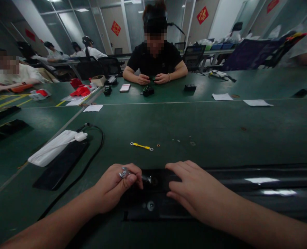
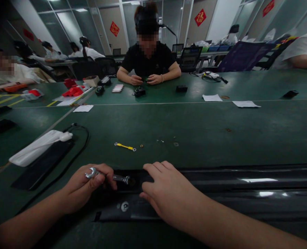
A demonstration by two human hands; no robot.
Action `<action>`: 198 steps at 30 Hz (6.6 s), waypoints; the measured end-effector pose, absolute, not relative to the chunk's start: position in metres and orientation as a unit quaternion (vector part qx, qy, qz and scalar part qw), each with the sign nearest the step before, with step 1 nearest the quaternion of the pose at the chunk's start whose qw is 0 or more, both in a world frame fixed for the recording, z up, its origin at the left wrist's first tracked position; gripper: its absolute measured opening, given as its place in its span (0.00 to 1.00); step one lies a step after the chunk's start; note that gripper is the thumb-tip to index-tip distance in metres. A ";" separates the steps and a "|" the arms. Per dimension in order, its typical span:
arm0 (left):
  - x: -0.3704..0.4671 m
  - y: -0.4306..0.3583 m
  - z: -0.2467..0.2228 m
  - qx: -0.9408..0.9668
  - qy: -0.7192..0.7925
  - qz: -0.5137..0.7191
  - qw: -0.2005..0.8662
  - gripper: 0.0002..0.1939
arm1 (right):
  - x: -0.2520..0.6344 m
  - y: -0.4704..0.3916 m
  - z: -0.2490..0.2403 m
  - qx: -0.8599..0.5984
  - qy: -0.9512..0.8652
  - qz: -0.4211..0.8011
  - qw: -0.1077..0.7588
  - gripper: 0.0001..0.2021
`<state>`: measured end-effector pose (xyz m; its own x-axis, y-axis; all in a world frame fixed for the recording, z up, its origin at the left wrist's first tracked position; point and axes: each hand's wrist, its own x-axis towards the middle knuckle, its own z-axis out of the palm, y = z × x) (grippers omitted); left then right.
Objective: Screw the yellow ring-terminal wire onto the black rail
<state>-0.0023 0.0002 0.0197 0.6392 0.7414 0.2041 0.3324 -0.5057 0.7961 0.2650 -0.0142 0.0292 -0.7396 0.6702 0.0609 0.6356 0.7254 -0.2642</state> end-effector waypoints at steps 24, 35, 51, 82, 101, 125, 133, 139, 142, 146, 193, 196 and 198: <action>0.001 0.002 0.019 0.837 0.296 0.265 0.377 0.15 | 0.265 -0.014 0.029 -0.357 -0.923 0.121 0.074 0.10; 0.002 -0.002 0.015 0.790 0.326 0.264 0.446 0.15 | 0.264 -0.014 0.029 -0.357 -0.924 0.120 0.073 0.10; 0.002 0.000 0.016 0.822 0.299 0.273 0.402 0.11 | 0.264 -0.014 0.030 -0.358 -0.923 0.125 0.069 0.09; -0.001 -0.001 0.022 0.871 0.278 0.222 0.339 0.09 | 0.263 -0.015 0.031 -0.364 -0.920 0.122 0.077 0.09; 0.001 -0.001 0.021 0.871 0.312 0.198 0.324 0.13 | 0.264 -0.017 0.028 -0.381 -0.911 0.129 0.090 0.07; 0.002 -0.003 0.021 0.873 0.308 0.219 0.309 0.15 | 0.263 -0.017 0.026 -0.382 -0.912 0.122 0.091 0.07; 0.003 -0.003 0.021 0.873 0.308 0.226 0.304 0.14 | 0.264 -0.017 0.027 -0.380 -0.912 0.120 0.093 0.07; 0.003 -0.003 0.022 0.873 0.305 0.228 0.303 0.14 | 0.263 -0.017 0.027 -0.384 -0.910 0.129 0.088 0.07; 0.003 -0.004 0.023 0.874 0.308 0.228 0.298 0.13 | 0.264 -0.018 0.028 -0.385 -0.910 0.128 0.087 0.08; 0.003 -0.003 0.023 0.874 0.302 0.232 0.303 0.13 | 0.264 -0.017 0.026 -0.382 -0.911 0.124 0.091 0.08; -0.001 0.000 0.019 0.869 0.300 0.215 0.329 0.10 | 0.265 -0.015 0.028 -0.363 -0.921 0.114 0.081 0.08; -0.002 -0.001 0.020 0.871 0.299 0.215 0.324 0.11 | 0.264 -0.015 0.029 -0.364 -0.921 0.114 0.081 0.09; -0.002 -0.001 0.021 0.871 0.300 0.215 0.324 0.11 | 0.264 -0.015 0.030 -0.365 -0.920 0.116 0.082 0.09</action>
<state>-0.0017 -0.0015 0.0209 0.7281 0.6617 0.1792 0.3832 -0.6096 0.6940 0.2640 -0.0152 0.0295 -0.7208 0.6900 0.0663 0.6519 0.7072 -0.2736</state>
